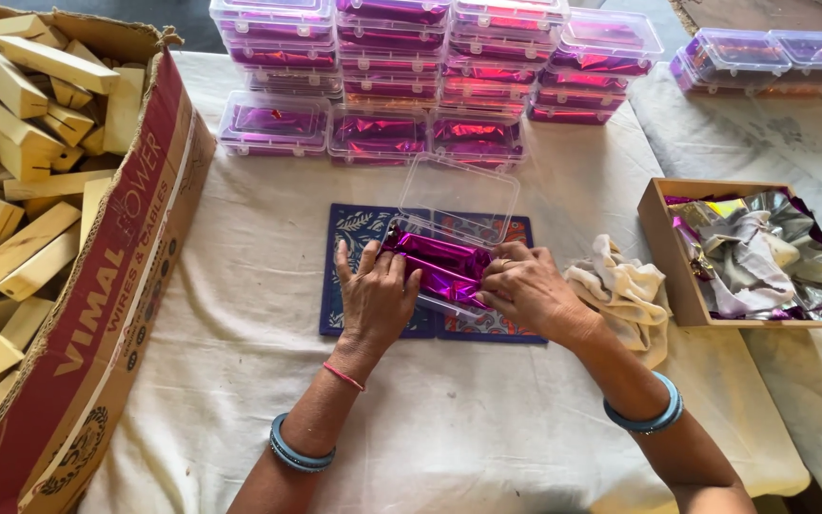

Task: The person wipes the interior of a clear plastic container with a white cloth, then places a pink foil-wrapped item inside and closes the lid. They then pick up a yellow sandal and wipe its surface with the cloth, followed by wiping a second sandal.

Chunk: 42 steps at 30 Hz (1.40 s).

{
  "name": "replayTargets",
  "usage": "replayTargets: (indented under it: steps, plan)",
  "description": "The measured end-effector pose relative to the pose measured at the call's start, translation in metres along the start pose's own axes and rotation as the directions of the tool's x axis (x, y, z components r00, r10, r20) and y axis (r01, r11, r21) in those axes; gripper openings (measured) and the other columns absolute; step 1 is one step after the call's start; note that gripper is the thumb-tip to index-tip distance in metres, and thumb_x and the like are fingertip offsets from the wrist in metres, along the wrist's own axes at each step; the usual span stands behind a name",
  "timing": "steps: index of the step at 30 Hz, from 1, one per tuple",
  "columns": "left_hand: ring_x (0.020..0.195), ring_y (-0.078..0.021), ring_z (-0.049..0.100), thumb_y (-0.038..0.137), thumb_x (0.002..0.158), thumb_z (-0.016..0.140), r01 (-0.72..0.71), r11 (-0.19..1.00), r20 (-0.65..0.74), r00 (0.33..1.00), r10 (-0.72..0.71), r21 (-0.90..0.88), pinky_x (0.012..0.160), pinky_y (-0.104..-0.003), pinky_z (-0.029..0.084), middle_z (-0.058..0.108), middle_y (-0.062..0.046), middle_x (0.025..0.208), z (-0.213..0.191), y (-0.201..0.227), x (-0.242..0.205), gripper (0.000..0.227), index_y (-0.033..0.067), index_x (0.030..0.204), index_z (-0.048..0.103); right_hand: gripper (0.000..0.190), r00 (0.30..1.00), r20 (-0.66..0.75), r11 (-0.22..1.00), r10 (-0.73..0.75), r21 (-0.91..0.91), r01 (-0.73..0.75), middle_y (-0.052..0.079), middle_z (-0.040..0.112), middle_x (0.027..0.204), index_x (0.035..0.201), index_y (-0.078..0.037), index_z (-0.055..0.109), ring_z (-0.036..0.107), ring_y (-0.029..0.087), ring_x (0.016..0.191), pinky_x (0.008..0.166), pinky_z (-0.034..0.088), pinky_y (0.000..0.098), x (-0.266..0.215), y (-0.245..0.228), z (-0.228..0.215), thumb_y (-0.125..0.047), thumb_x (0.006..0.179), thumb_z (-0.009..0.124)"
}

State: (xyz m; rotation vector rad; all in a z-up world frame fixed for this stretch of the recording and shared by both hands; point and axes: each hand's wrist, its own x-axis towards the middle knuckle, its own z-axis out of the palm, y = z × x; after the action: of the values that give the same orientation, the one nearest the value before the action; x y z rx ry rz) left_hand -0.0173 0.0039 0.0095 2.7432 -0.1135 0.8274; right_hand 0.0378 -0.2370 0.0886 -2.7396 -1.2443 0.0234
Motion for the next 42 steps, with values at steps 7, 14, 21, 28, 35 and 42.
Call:
replayTargets:
  steps: [7, 14, 21, 28, 35, 42]
  plan:
    - [0.145, -0.0283, 0.035, 0.044, 0.1, 0.057, 0.004, 0.998, 0.005, 1.0, -0.004, 0.055, 0.123, -0.063, 0.01, 0.057, -0.011, 0.137, 0.007, -0.008, 0.0, 0.044, 0.0039, 0.106, 0.073, 0.033, 0.991, 0.117, 0.993, 0.056, -0.107, -0.044, 0.0, 0.073, 0.112, 0.102, -0.016, 0.079, 0.044, 0.026, 0.135, 0.109, 0.026, 0.056, 0.002, -0.012, 0.01, -0.039, 0.099, 0.055]
    - [0.133, -0.0262, 0.052, 0.031, 0.105, 0.048, 0.021, 0.999, 0.079, 0.997, -0.017, -0.042, 0.122, -0.066, 0.007, 0.07, -0.006, 0.12, 0.007, -0.016, 0.0, 0.036, 0.0062, 0.118, 0.071, 0.03, 0.994, -0.092, 0.995, -0.051, -0.085, 0.043, 0.002, 0.073, 0.115, 0.099, -0.013, 0.078, 0.049, 0.025, 0.133, 0.108, 0.029, 0.0551, -0.009, -0.001, 0.024, -0.037, 0.098, 0.059]
    - [0.127, -0.0261, 0.06, 0.021, 0.106, 0.051, -0.031, 0.996, -0.12, 0.993, 0.02, -0.087, 0.125, -0.062, 0.015, 0.075, -0.007, 0.109, -0.003, -0.017, 0.002, 0.033, 0.004, 0.126, 0.07, 0.025, 0.964, -0.238, 0.991, -0.121, 0.025, 0.13, 0.0, 0.075, 0.108, 0.098, -0.013, 0.078, 0.055, 0.024, 0.128, 0.105, 0.036, 0.0489, -0.024, -0.012, 0.007, -0.035, 0.096, 0.067]
    - [0.104, -0.0279, 0.067, 0.026, 0.101, 0.057, -0.056, 0.998, 0.017, 0.998, 0.057, -0.039, 0.12, -0.065, 0.017, 0.076, -0.01, 0.087, -0.012, -0.014, 0.004, 0.029, 0.0023, 0.105, 0.074, 0.025, 0.962, -0.251, 0.993, -0.105, -0.08, 0.087, 0.0, 0.075, 0.107, 0.095, -0.011, 0.079, 0.056, 0.025, 0.128, 0.107, 0.035, 0.0503, -0.01, 0.004, 0.032, -0.032, 0.096, 0.065]
    - [0.124, -0.0272, 0.057, 0.017, 0.098, 0.062, -0.001, 0.991, -0.129, 0.992, -0.017, -0.137, 0.123, -0.058, 0.026, 0.067, -0.007, 0.117, -0.012, -0.019, 0.008, 0.026, 0.0076, 0.119, 0.075, 0.02, 0.941, -0.337, 0.979, 0.03, 0.201, 0.041, 0.008, 0.073, 0.116, 0.098, -0.008, 0.077, 0.06, 0.025, 0.121, 0.102, 0.046, 0.0433, -0.006, 0.024, 0.037, -0.026, 0.095, 0.071]
    - [0.146, -0.0306, 0.035, 0.024, 0.095, 0.061, 0.07, 0.996, 0.057, 0.996, -0.068, -0.047, 0.12, -0.062, 0.021, 0.048, -0.009, 0.15, 0.006, -0.032, 0.025, 0.029, 0.0191, 0.121, 0.073, 0.025, 0.889, -0.458, 0.983, 0.007, 0.168, 0.079, 0.007, 0.073, 0.12, 0.112, -0.005, 0.075, 0.057, 0.029, 0.127, 0.107, 0.046, 0.0445, -0.002, 0.027, 0.02, -0.022, 0.093, 0.071]
